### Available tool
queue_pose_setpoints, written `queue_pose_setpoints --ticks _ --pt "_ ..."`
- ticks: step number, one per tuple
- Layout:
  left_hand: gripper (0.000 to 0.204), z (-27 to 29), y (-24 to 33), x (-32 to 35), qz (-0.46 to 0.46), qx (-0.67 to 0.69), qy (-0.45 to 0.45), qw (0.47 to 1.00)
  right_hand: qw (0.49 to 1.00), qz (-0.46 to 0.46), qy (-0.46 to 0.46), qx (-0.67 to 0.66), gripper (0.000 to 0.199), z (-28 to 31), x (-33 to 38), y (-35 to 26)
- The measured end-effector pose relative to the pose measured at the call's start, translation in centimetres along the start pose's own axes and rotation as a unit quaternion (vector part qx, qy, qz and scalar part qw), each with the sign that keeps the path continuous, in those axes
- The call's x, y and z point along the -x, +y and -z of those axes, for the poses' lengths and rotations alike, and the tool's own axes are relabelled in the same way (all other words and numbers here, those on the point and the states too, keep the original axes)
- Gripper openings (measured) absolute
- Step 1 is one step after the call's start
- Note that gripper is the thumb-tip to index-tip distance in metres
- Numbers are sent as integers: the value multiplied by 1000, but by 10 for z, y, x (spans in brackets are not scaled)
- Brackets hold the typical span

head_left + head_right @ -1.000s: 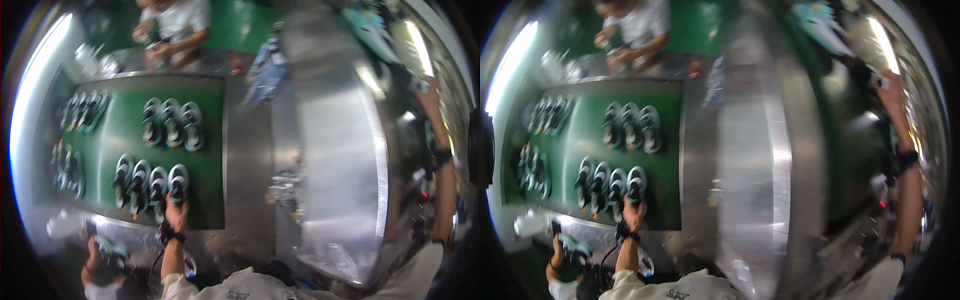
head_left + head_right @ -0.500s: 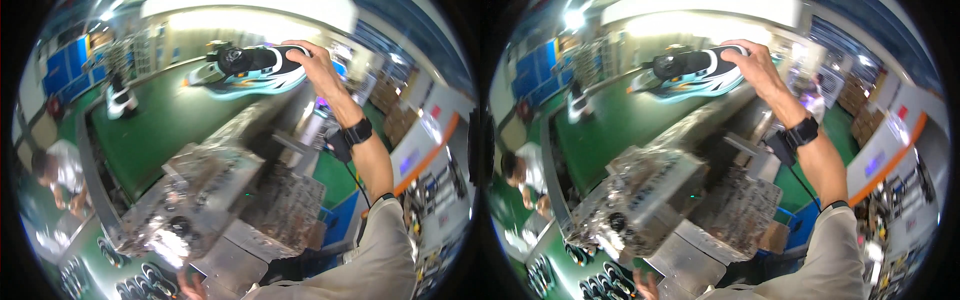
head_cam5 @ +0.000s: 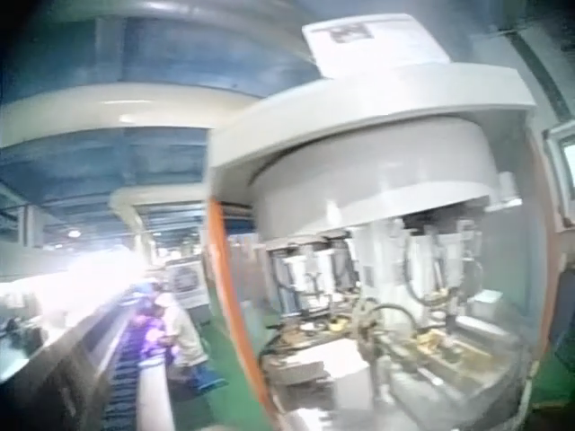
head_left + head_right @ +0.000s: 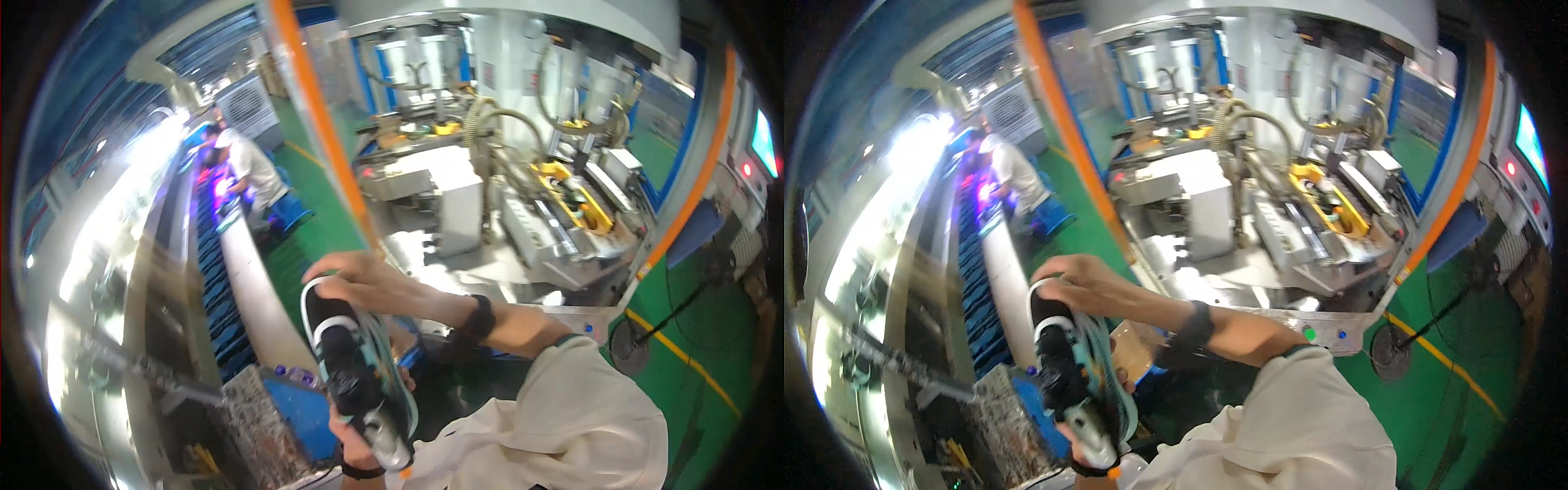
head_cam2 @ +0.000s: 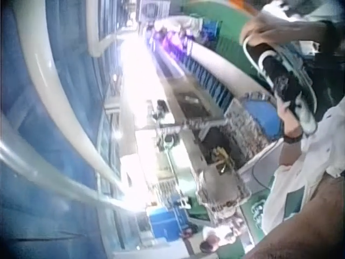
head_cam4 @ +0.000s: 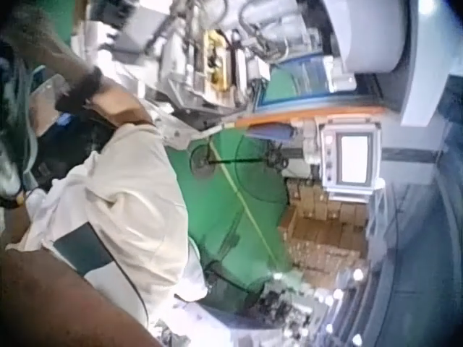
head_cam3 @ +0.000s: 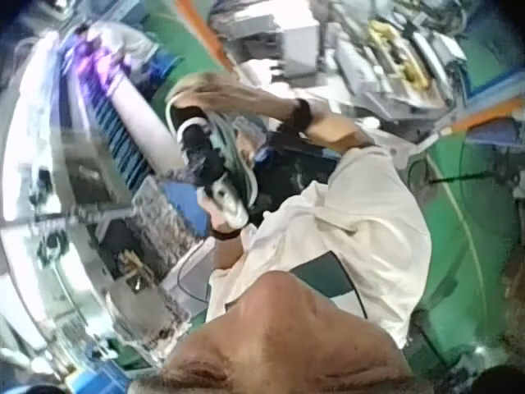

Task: Operating a specialized shoe press or lasting machine to shape and bond footwear components.

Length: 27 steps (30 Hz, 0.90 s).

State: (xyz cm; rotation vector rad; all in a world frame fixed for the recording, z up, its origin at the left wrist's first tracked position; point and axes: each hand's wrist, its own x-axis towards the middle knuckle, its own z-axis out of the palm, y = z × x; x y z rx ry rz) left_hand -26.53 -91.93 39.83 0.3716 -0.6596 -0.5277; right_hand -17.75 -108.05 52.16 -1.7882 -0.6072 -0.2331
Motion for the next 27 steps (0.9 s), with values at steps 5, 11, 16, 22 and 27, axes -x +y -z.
queue_pose_setpoints --ticks 5,11,16,22,27 --pt "52 -24 -110 -79 72 -175 236 953 941 -107 118 -298 76 141 198 34" --pt "63 -79 -263 -191 103 -433 130 886 876 -209 433 37 70 236 290 64" --pt "70 -21 -377 -281 288 -383 97 872 762 -246 598 -39 58 330 384 99" --pt "105 111 -528 -399 241 -649 148 706 701 -210 675 94 58 394 428 71" --pt "79 129 -597 -428 191 -761 121 609 633 -253 707 190 55 417 448 66"
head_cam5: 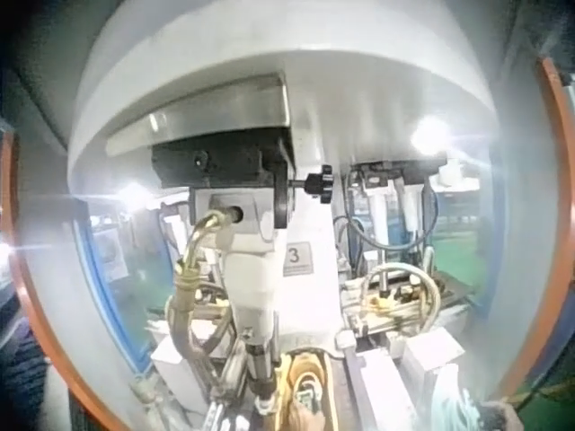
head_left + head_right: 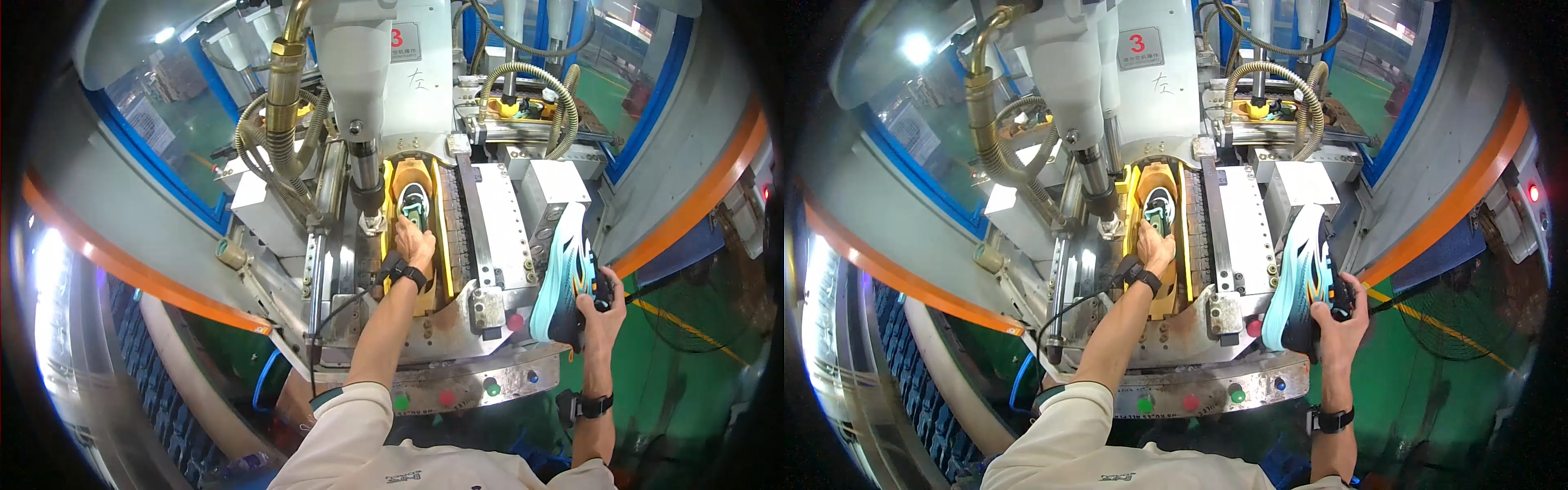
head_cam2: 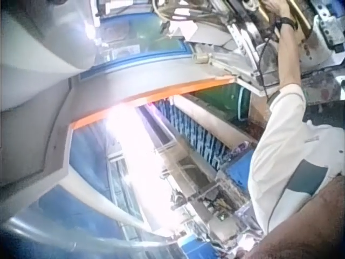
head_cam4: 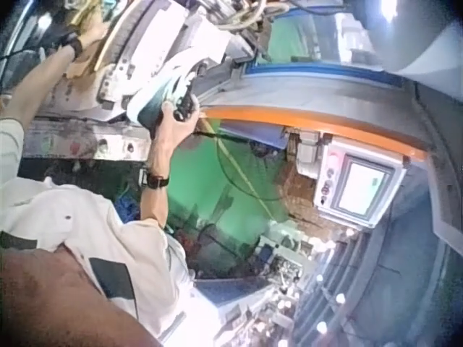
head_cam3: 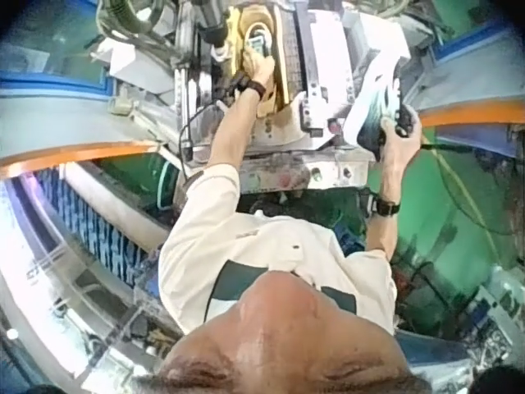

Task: Operating a specialized shoe press or lasting machine to shape and bond footwear components.

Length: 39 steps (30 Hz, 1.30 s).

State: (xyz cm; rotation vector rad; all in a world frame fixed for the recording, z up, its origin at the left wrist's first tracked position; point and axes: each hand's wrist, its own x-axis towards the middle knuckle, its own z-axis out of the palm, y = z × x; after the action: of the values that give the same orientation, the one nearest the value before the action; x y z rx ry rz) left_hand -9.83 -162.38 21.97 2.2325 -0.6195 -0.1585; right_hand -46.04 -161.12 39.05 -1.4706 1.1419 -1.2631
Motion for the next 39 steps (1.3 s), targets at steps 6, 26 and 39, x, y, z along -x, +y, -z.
queue_pose_setpoints --ticks 6,26,39 --pt "38 56 -24 11 131 474 -85 867 979 92 -63 172 54 -72 -91 -1" --pt "45 393 -110 411 305 500 299 753 865 274 -213 363 60 -354 -2 95" --pt "35 350 -87 469 355 550 316 686 714 341 -583 186 24 -211 280 209"
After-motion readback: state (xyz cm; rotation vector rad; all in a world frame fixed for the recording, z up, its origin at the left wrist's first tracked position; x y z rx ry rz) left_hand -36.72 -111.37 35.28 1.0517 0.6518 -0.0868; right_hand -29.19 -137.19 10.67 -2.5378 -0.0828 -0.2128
